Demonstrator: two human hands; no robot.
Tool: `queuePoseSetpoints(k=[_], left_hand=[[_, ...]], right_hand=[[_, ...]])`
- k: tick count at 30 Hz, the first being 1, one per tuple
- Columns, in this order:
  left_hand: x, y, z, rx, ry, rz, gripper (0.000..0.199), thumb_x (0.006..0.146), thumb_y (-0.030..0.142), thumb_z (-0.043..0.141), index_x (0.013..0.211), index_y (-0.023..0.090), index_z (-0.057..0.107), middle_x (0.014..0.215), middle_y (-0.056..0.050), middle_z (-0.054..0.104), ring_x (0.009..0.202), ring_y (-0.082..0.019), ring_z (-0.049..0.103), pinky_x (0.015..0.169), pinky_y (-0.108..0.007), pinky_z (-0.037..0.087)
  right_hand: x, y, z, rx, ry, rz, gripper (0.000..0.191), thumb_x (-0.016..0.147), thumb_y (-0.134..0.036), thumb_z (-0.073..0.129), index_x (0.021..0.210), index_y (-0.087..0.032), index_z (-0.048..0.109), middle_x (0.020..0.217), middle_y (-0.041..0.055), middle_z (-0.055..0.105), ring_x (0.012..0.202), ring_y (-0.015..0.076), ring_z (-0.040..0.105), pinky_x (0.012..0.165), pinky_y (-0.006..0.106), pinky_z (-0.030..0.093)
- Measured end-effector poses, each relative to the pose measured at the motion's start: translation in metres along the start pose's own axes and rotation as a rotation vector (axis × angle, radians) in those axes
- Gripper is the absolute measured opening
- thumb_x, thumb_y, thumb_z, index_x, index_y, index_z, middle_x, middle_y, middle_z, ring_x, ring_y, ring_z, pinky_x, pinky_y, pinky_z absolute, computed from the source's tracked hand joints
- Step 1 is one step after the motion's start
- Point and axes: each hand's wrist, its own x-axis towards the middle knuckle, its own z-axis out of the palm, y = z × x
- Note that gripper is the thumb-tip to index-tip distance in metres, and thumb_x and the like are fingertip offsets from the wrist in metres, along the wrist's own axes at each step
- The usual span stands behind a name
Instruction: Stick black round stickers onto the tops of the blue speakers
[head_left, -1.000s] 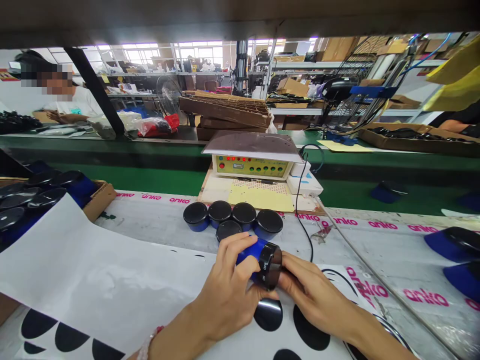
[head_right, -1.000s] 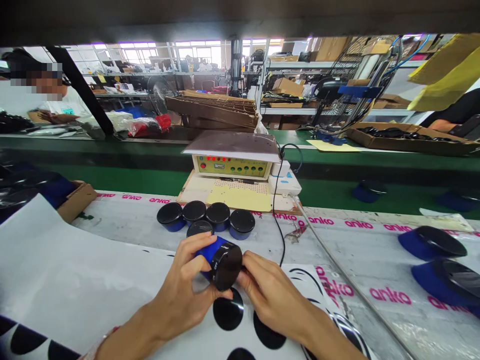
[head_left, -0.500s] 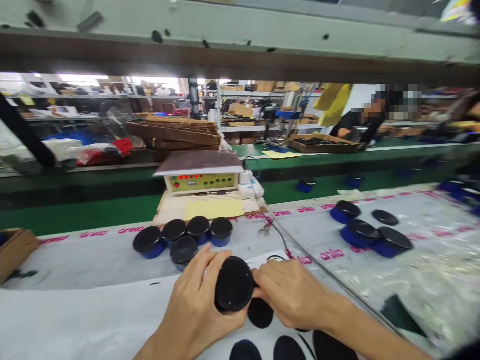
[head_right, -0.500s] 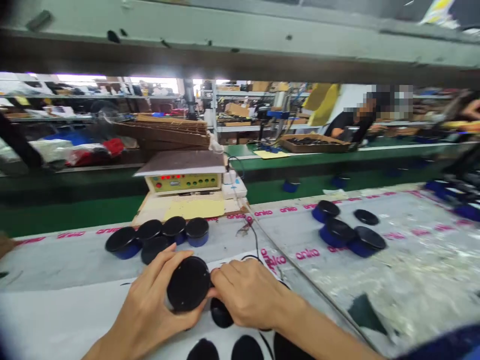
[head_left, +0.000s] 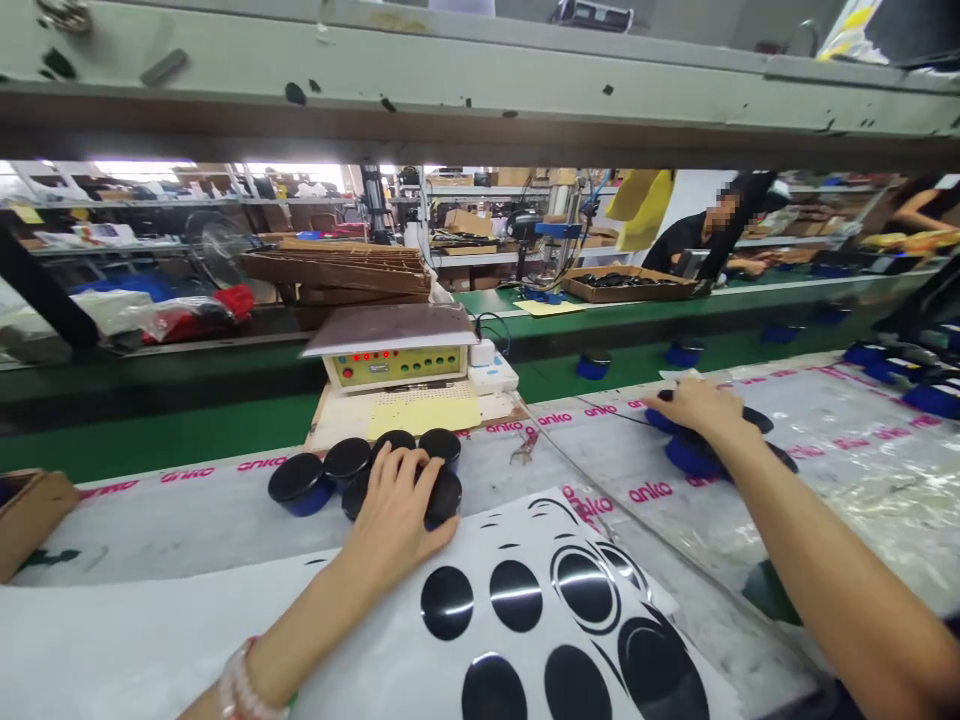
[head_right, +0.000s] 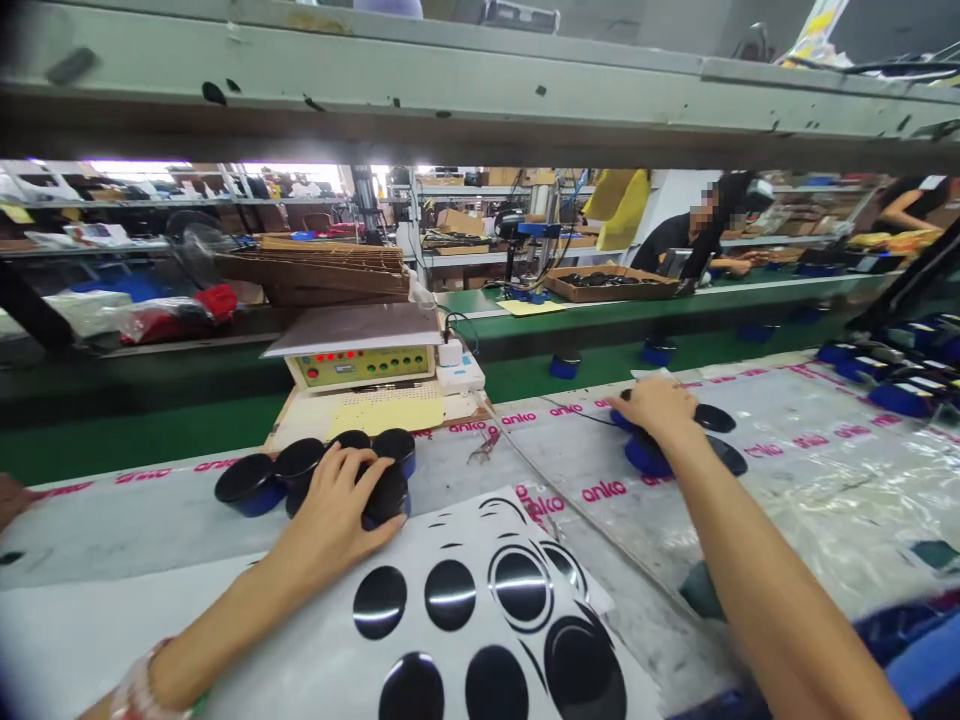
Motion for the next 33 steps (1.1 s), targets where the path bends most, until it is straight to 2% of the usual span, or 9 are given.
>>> queuePoseSetpoints(k=[4, 7, 10, 12, 14, 19, 23, 30, 33], left_hand=[[0.0, 0.005, -0.013, 0.014, 0.013, -0.079, 0.072, 0.078, 0.034, 0.07, 0.14, 0.016, 0.038, 0.119, -0.015, 0.047, 0.112, -0.033, 0.043, 0.098, -0.061, 0.038], [-0.001, 0.025, -0.039, -0.25, 0.01, -0.133, 0.057, 0.091, 0.033, 0.056, 0.142, 0.031, 0.032, 0.136, -0.011, 0.032, 0.124, -0.028, 0.037, 0.101, -0.051, 0.041], [0.0, 0.044, -0.052, -0.58, 0.008, -0.191, 0.072, 0.087, 0.04, 0.062, 0.145, 0.04, 0.02, 0.144, -0.009, 0.018, 0.13, -0.027, 0.034, 0.102, -0.046, 0.042], [0.0, 0.045, -0.049, -0.743, 0.07, -0.283, 0.081, 0.077, 0.046, 0.073, 0.141, 0.04, 0.024, 0.139, -0.009, 0.027, 0.127, -0.027, 0.039, 0.103, -0.046, 0.041], [-0.004, 0.036, -0.043, -0.969, 0.114, -0.422, 0.07, 0.075, 0.044, 0.075, 0.132, 0.034, 0.036, 0.129, -0.006, 0.042, 0.123, -0.024, 0.045, 0.105, -0.043, 0.04], [-0.014, 0.01, -0.037, -1.728, 0.155, -0.823, 0.041, 0.09, 0.049, 0.054, 0.119, 0.02, 0.052, 0.122, -0.01, 0.057, 0.103, -0.022, 0.059, 0.084, -0.036, 0.053], [-0.017, 0.007, -0.04, -2.104, 0.128, -0.879, 0.044, 0.093, 0.049, 0.045, 0.108, 0.012, 0.064, 0.104, -0.013, 0.068, 0.088, -0.023, 0.066, 0.078, -0.038, 0.055], [-0.028, 0.007, -0.031, -2.098, 0.151, -0.775, 0.048, 0.094, 0.054, 0.045, 0.119, 0.015, 0.056, 0.117, -0.011, 0.063, 0.098, -0.018, 0.065, 0.081, -0.029, 0.054], [-0.032, 0.007, -0.029, -1.942, 0.156, -0.768, 0.047, 0.093, 0.056, 0.047, 0.121, 0.019, 0.045, 0.121, -0.01, 0.058, 0.101, -0.02, 0.062, 0.083, -0.032, 0.053]], right_hand=[[0.009, -0.016, -0.014, 0.011, -0.047, 0.009, 0.043, 0.083, -0.038, 0.063, 0.057, -0.018, 0.036, 0.049, -0.0056, 0.033, 0.044, 0.0061, 0.027, 0.048, 0.022, 0.028], [-0.022, -0.072, -0.032, 0.128, -0.051, -0.08, 0.05, 0.084, -0.063, 0.051, 0.064, -0.022, 0.032, 0.054, 0.0012, 0.047, 0.045, 0.0111, 0.039, 0.05, 0.027, 0.032], [-0.076, -0.143, -0.042, 0.312, -0.257, -0.311, 0.058, 0.075, -0.077, 0.05, 0.071, -0.021, 0.036, 0.067, 0.0004, 0.058, 0.052, 0.0132, 0.051, 0.048, 0.026, 0.037], [-0.109, -0.181, -0.042, 0.444, -0.441, -0.535, 0.05, 0.08, -0.068, 0.049, 0.073, -0.02, 0.038, 0.068, 0.0, 0.056, 0.058, 0.0133, 0.05, 0.051, 0.026, 0.037], [-0.128, -0.202, -0.039, 0.526, -0.547, -0.639, 0.049, 0.085, -0.068, 0.042, 0.076, -0.02, 0.041, 0.071, 0.001, 0.056, 0.063, 0.0142, 0.049, 0.054, 0.027, 0.036], [-0.131, -0.203, -0.024, 0.638, -0.658, -0.755, 0.043, 0.101, -0.047, 0.021, 0.082, -0.018, 0.046, 0.084, 0.0016, 0.056, 0.076, 0.0136, 0.049, 0.069, 0.029, 0.038], [-0.134, -0.201, -0.015, 0.635, -0.652, -0.939, 0.034, 0.102, -0.04, 0.03, 0.09, -0.019, 0.054, 0.086, 0.0009, 0.056, 0.074, 0.0117, 0.049, 0.067, 0.026, 0.036], [-0.142, -0.205, 0.001, 0.661, -0.477, -1.128, 0.036, 0.103, -0.033, 0.031, 0.082, -0.016, 0.056, 0.074, 0.0023, 0.054, 0.061, 0.0115, 0.048, 0.056, 0.026, 0.033], [-0.147, -0.206, 0.003, 0.584, -0.219, -1.197, 0.033, 0.102, -0.028, 0.034, 0.077, -0.016, 0.053, 0.067, 0.0011, 0.051, 0.053, 0.0112, 0.045, 0.048, 0.027, 0.03]])
